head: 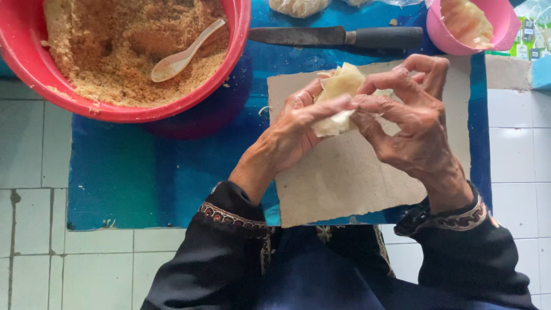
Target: The person cuts a round dough sheet into strips with a knife on a board, then gathers and folds the strips by hand, pinching them into a filled pastry and setting finished pieces aside near a plastic bag.
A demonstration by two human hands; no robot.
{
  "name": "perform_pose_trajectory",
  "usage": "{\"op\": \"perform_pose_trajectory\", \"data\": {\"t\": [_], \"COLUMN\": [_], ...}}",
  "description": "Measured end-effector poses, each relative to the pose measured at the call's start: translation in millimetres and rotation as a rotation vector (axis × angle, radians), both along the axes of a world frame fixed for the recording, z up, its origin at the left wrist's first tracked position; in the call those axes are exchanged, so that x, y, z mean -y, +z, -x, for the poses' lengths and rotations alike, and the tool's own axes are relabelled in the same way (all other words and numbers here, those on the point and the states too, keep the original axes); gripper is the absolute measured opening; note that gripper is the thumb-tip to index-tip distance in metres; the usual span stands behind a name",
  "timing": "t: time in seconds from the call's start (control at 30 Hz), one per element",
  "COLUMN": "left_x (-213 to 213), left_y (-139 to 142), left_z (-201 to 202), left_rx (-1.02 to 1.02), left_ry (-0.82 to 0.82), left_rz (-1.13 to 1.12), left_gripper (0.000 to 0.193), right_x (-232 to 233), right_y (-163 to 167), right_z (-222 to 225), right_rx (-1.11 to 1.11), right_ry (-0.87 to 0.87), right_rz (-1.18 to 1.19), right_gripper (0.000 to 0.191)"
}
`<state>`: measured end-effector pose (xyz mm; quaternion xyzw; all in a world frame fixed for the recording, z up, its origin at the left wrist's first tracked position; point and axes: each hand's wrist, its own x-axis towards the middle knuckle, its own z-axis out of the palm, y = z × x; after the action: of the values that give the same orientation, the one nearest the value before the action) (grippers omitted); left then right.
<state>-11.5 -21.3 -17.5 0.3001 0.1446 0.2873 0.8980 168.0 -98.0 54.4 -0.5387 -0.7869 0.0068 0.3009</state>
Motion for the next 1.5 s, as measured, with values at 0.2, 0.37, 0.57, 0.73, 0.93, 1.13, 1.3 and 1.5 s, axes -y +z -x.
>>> {"op": "perform_pose_trajectory", "data": {"t": [0.2,0.37,0.57,0.73,0.93,1.13,1.3,1.5], "left_x": [5,3,6,5,7,7,-3,-7], "left_y": [-4,-1,2,-5,2,6,0,-5], "left_z": [2,3,6,7,8,8,1,2], "left_rx": [-0.059,-0.032,-0.164,-0.02,-0.175,-0.201,-0.001,0.104], "left_ry": [0.048,0.01,-0.038,-0.008,-0.011,-0.034,0.217,0.397], "left_rz": [-0.293,-0.291,-0.354,-0.424,-0.475,-0.318,-0.082,-0.063], "left_gripper": [0.093,0.1,0.09,0.092,0.087,0.075,0.07,0.06], "right_x": [4,9,9,16,24,34,14,5], "right_y": [-12,-11,-6,-10,-11,0,-3,-29], "right_z": [-24,-22,-20,-22,-32,-46,-59,-50], "right_rx": [-0.299,-0.393,-0.381,-0.749,-1.139,-1.206,-0.856,0.119], "right_ry": [0.083,-0.039,0.025,-0.028,-0.104,-0.12,-0.134,-0.087], "right_rz": [0.212,0.303,0.304,0.47,0.492,0.37,0.15,-0.15], "right_gripper": [0.017,0.014,0.014,0.013,0.016,0.009,0.007,0.007]}}
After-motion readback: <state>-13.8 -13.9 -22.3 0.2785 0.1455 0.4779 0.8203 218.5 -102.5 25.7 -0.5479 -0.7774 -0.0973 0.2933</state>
